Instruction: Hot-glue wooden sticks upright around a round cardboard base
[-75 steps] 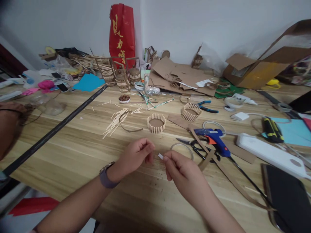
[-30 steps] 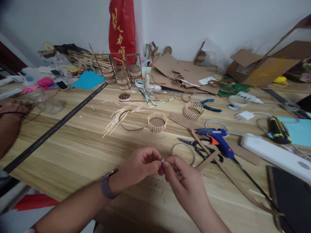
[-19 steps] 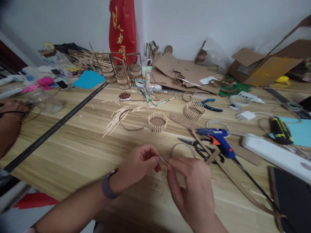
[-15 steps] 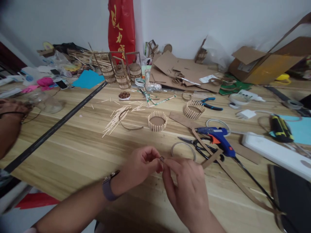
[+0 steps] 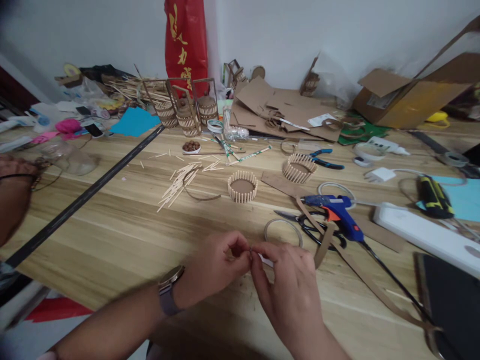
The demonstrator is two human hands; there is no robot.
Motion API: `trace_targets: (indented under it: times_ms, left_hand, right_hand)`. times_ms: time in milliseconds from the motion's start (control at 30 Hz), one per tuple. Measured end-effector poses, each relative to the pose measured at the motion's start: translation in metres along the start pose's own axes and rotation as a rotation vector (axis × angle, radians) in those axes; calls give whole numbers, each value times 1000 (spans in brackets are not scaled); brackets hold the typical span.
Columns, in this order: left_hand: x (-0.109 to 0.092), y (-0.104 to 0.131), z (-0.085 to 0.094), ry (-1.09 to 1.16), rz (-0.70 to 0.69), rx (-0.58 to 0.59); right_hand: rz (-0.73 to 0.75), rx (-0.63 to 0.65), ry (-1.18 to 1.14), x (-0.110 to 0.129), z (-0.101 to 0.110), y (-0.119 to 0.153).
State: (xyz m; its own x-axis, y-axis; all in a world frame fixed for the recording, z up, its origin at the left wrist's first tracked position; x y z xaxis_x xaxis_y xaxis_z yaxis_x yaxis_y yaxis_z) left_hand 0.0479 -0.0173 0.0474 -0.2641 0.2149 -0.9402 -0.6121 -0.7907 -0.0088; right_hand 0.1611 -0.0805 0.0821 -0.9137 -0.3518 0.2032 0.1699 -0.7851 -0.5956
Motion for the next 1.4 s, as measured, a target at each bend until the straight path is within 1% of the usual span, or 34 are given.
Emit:
trace_targets:
  times_ms: [367,733,867,1000,1133,1200,1233,1333,1400]
  left_hand:
    - [-1,0,-1,-84,-21,-4]
    - [-1,-1,-1,-90,-22,14]
    - [0,-1,0,-93,-28,8]
    - [0,0,-1,-170,-53,7]
    - [-1,1,-3,-218,-83,6]
    - [-3,1,-3,-206,-99,0]
    - [-4,1,-3,-190,-105,-3]
    - [-5,1,-2,-99,-95,-1]
    - [-4,0,2,-5,-69,-13]
  right_hand:
    - [30,-5,-13,0,-2,0]
    - [-40,41,-153,-9,-1,1]
    - [-44,31,-182,-12,-1,3]
    - [-54,19,-172,-15,-1,4]
    - [-48,-27,-161,-14,-1,5]
    - [-89,-43,-209,-16,-3,7]
    - [-134,-44,-260,-18,-4,9]
    - [-322,-27,-486,-29,-12,13]
    - [-410,-38,-616,-34,-15,13]
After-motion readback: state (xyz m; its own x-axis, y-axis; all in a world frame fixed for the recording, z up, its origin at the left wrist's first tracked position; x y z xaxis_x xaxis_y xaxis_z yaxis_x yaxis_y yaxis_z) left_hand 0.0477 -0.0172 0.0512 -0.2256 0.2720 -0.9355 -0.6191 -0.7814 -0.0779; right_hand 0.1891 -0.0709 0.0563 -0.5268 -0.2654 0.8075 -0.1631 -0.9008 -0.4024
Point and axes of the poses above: each hand's wrist, its own y-axis away from the middle knuckle, its own z-axis out of the back of the hand, x = y × z, the point moved 6 cm from there along -y, towards the middle knuckle, and after that the axes turned 7 degrees about x, right-handed, at the moved point
